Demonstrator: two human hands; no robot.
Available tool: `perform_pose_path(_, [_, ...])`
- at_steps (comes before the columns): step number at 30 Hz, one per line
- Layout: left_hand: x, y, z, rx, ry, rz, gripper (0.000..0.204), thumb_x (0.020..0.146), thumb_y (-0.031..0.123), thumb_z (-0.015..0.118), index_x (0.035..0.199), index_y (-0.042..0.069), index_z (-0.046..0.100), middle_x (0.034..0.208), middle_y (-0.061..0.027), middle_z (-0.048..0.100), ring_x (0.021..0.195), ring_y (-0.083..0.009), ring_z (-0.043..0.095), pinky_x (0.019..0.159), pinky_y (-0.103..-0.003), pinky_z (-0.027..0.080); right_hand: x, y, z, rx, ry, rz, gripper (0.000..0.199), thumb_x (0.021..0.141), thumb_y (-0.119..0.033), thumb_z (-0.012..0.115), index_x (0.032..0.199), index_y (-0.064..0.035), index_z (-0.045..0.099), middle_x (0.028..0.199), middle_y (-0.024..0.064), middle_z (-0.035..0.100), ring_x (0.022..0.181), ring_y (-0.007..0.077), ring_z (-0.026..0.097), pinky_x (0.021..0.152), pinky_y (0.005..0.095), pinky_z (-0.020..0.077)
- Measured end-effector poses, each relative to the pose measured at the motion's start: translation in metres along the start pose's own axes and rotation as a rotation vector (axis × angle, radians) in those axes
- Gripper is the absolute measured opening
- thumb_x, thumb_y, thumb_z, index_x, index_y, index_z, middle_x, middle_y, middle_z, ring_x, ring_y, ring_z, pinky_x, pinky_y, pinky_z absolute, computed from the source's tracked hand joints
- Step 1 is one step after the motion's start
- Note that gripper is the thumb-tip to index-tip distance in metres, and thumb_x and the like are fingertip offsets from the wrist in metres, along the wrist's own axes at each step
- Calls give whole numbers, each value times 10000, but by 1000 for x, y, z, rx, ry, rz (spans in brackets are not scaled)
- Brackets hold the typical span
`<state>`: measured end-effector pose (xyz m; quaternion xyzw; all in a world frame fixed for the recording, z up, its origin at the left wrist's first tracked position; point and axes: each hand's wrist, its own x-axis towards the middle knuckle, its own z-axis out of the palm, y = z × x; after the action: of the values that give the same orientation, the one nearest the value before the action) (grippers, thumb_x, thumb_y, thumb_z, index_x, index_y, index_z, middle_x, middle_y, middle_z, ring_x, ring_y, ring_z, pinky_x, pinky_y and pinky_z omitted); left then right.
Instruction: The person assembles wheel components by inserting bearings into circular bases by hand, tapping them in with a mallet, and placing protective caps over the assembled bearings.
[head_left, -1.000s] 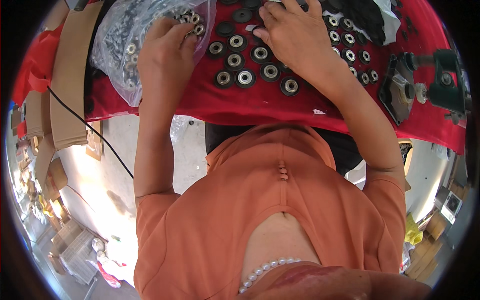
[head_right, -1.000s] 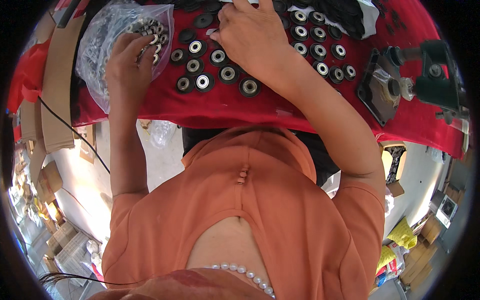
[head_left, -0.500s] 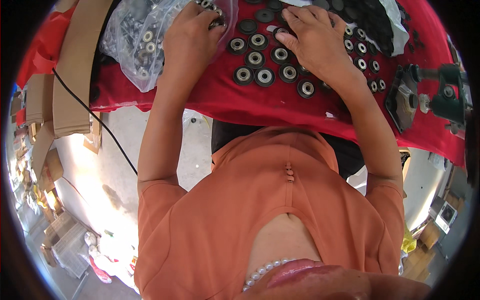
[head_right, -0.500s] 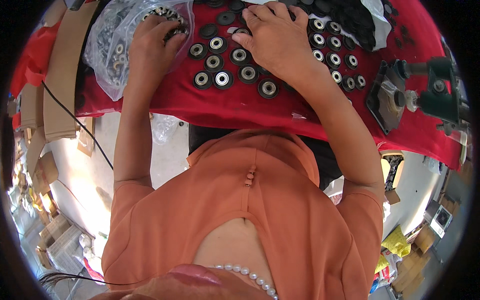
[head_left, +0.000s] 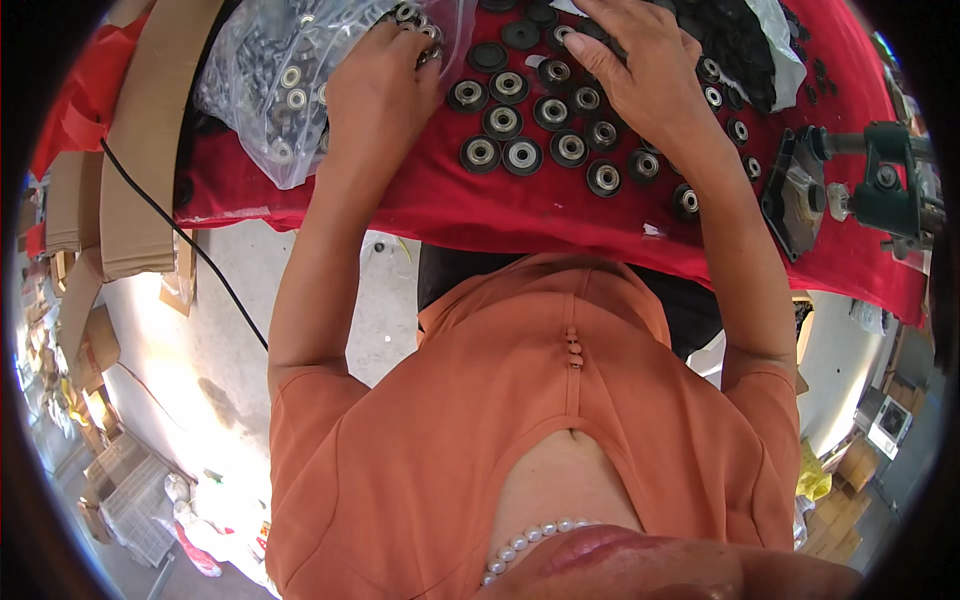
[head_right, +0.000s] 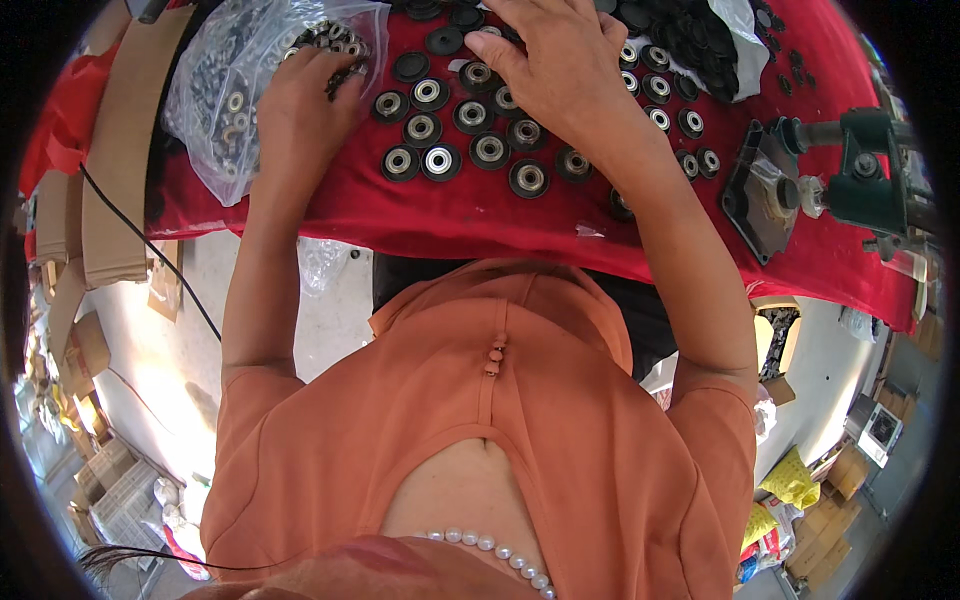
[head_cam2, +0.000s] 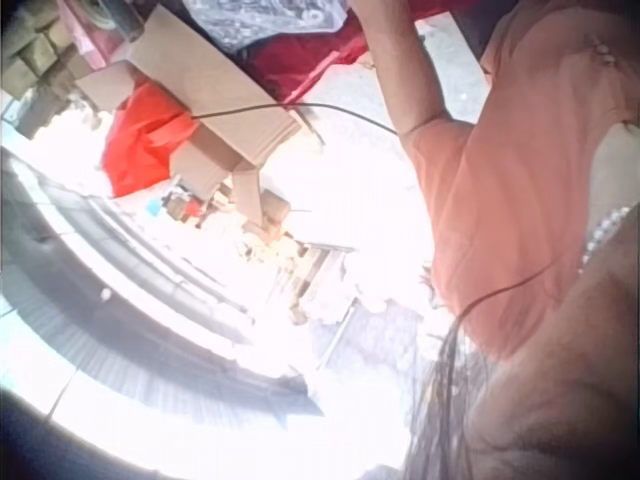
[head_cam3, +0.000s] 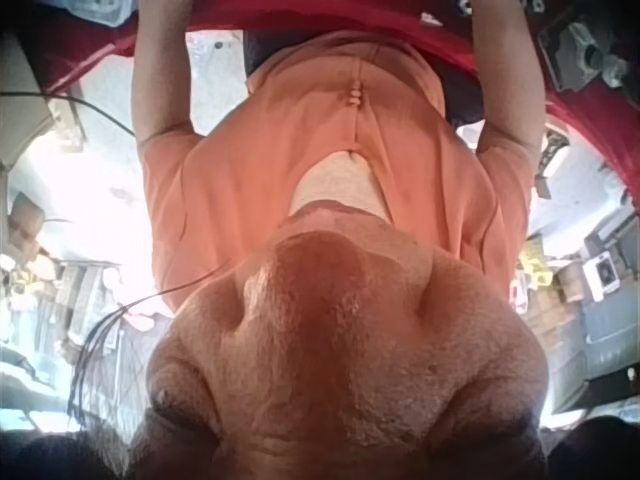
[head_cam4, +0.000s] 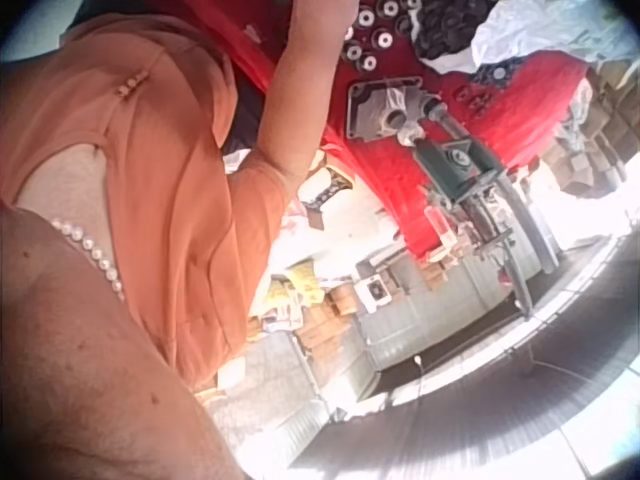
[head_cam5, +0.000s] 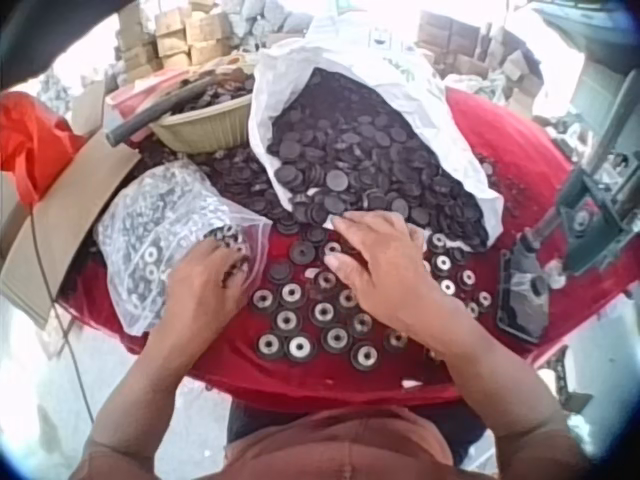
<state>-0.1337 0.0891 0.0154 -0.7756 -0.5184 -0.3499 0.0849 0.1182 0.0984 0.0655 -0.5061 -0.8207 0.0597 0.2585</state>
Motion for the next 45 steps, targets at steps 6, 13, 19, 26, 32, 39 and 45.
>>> perform_pose_path(6, [16,35,-21,-358,-35,-166,172,827,51,751,993,17,724,920,-117,695,780,-295,688,700,-364,546,2,-5,2,179,38,-180,379,924,-264,666,1211,-17,685,1159,177,683,1082,375,610,960,461,451])
perform_pose_path(13, [51,48,41,-103,-38,144,53,761,49,704,754,11,668,871,-154,618,857,-360,636,737,-471,521,12,5,1,227,88,-126,303,918,-173,659,1137,34,699,1047,205,700,980,381,654,862,431,507])
perform_pose_path(19, [47,39,45,-139,-254,115,88,768,80,710,781,-3,686,902,-177,644,871,-378,639,777,-464,535,-1,19,-3,223,112,-63,299,919,-167,668,1143,29,701,1086,203,702,1000,373,658,874,420,507])
perform_pose_path(26, [26,29,-2,-335,-82,232,168,857,24,738,1024,9,729,990,-106,725,855,-246,716,762,-314,553,-7,17,0,131,27,-100,354,909,-252,682,1169,-13,699,1187,156,684,1118,342,611,964,464,440])
perform_pose_path(32, [8,7,-18,-171,-21,-56,140,855,22,713,992,1,734,1004,-136,726,891,-298,718,779,-346,561,-6,-1,37,-184,-41,-313,527,921,-435,630,1265,-37,655,1324,102,635,1288,307,506,1095,553,284])
perform_pose_path(39, [11,-12,13,-70,-45,90,188,809,62,745,992,19,734,985,-144,688,870,-359,679,763,-419,552,-10,-12,39,-316,22,-333,556,906,-445,640,1265,-22,656,1337,98,635,1313,293,498,1130,552,267])
perform_pose_path(45, [19,-14,24,27,-54,26,212,782,106,776,981,45,736,983,-147,674,868,-372,674,755,-445,546,-7,-12,38,-439,-29,-359,582,894,-470,645,1254,-13,662,1298,93,646,1298,289,501,1123,558,274])
